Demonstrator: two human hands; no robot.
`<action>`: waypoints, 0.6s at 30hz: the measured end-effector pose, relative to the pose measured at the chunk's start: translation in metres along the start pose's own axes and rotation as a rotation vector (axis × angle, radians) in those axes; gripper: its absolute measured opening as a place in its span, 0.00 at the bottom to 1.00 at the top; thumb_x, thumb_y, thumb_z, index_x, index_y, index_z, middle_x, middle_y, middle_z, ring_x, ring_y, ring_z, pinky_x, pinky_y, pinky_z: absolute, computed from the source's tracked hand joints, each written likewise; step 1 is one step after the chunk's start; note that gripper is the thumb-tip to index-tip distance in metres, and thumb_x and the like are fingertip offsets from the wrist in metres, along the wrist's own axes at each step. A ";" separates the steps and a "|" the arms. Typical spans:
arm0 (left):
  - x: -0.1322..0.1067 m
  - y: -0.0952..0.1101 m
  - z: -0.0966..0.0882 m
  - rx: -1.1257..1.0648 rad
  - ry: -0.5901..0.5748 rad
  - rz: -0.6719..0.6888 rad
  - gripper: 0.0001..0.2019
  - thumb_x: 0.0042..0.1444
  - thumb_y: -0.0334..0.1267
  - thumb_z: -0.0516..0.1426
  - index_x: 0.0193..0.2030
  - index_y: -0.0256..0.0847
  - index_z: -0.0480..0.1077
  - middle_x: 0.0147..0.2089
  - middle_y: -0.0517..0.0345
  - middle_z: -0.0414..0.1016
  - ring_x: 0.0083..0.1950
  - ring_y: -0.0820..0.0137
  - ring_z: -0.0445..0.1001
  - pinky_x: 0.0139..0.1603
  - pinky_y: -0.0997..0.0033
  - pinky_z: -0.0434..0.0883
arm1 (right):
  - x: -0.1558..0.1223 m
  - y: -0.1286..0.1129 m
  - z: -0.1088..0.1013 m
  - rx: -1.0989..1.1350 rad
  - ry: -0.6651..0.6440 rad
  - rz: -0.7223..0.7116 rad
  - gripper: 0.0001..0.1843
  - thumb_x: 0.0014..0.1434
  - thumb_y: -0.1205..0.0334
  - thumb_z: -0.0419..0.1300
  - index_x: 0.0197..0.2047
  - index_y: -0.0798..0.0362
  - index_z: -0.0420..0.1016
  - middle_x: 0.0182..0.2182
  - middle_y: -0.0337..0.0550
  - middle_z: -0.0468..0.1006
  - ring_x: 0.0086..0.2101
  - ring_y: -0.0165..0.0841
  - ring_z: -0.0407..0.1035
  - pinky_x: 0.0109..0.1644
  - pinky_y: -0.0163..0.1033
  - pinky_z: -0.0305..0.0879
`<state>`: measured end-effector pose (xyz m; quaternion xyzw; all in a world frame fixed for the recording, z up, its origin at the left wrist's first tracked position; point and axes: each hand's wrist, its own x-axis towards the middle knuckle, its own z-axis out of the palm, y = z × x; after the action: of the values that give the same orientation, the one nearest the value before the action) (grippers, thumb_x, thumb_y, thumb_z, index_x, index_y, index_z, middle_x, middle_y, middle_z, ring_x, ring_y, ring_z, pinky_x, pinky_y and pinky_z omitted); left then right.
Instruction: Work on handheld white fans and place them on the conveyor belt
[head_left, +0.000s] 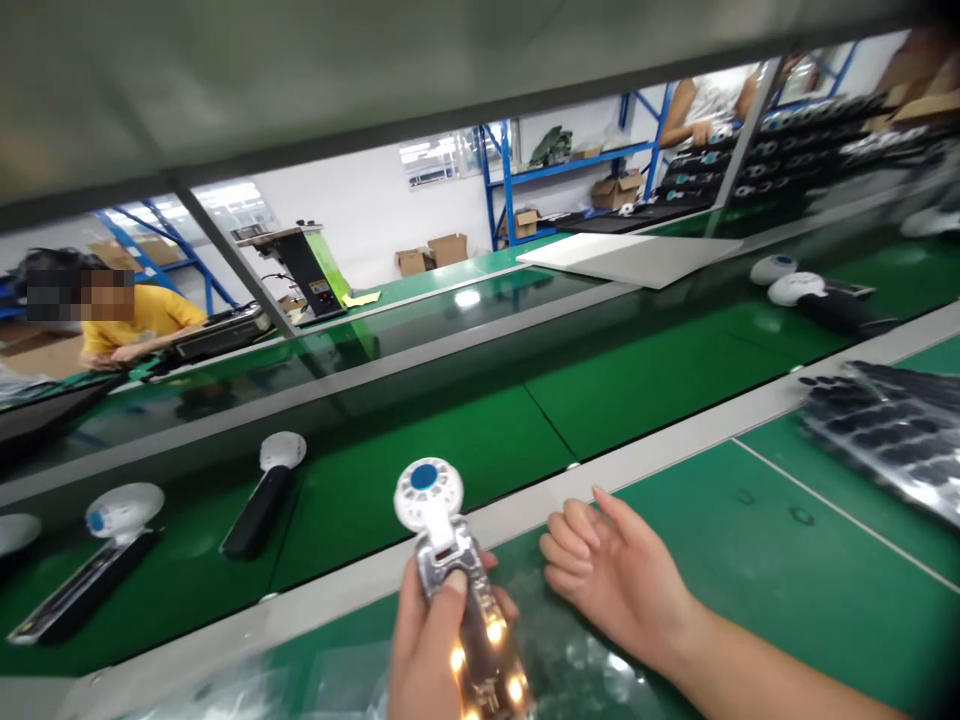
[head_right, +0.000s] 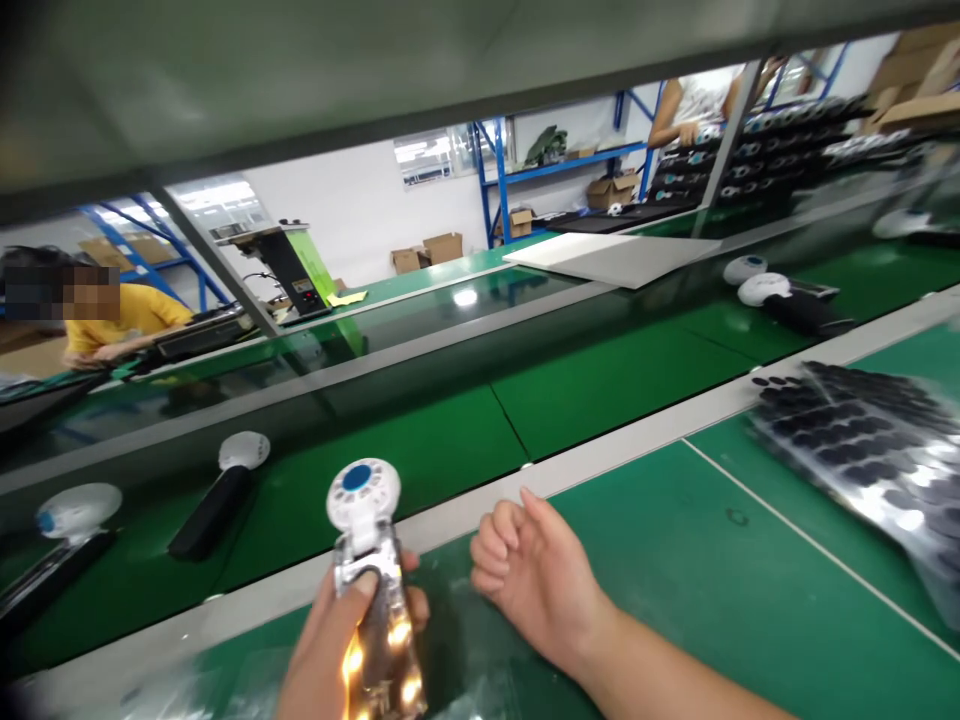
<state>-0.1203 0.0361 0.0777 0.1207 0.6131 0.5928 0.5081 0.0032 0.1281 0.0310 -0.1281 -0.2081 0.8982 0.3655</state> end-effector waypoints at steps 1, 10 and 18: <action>0.002 0.005 -0.001 0.021 0.051 0.015 0.14 0.50 0.45 0.54 0.40 0.40 0.63 0.22 0.56 0.73 0.18 0.74 0.66 0.18 0.77 0.62 | -0.001 -0.001 0.001 0.041 -0.022 0.040 0.23 0.57 0.48 0.49 0.17 0.54 0.56 0.17 0.32 0.53 0.20 0.25 0.45 0.24 0.33 0.45; 0.066 0.027 -0.002 -0.062 0.074 0.151 0.11 0.46 0.36 0.57 0.38 0.41 0.65 0.33 0.58 0.73 0.26 0.70 0.72 0.20 0.73 0.67 | -0.004 -0.001 0.004 0.216 -0.118 0.160 0.23 0.56 0.51 0.47 0.15 0.54 0.51 0.18 0.34 0.54 0.21 0.26 0.45 0.27 0.33 0.43; 0.065 -0.001 0.012 -0.153 -0.075 0.030 0.11 0.49 0.39 0.56 0.40 0.40 0.65 0.29 0.57 0.72 0.28 0.69 0.72 0.26 0.70 0.69 | -0.006 0.000 0.002 0.289 -0.154 0.160 0.22 0.55 0.51 0.48 0.16 0.55 0.53 0.18 0.34 0.55 0.21 0.26 0.45 0.27 0.33 0.41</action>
<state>-0.1402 0.0915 0.0479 0.1131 0.5447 0.6403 0.5296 0.0065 0.1238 0.0333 -0.0212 -0.0932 0.9522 0.2903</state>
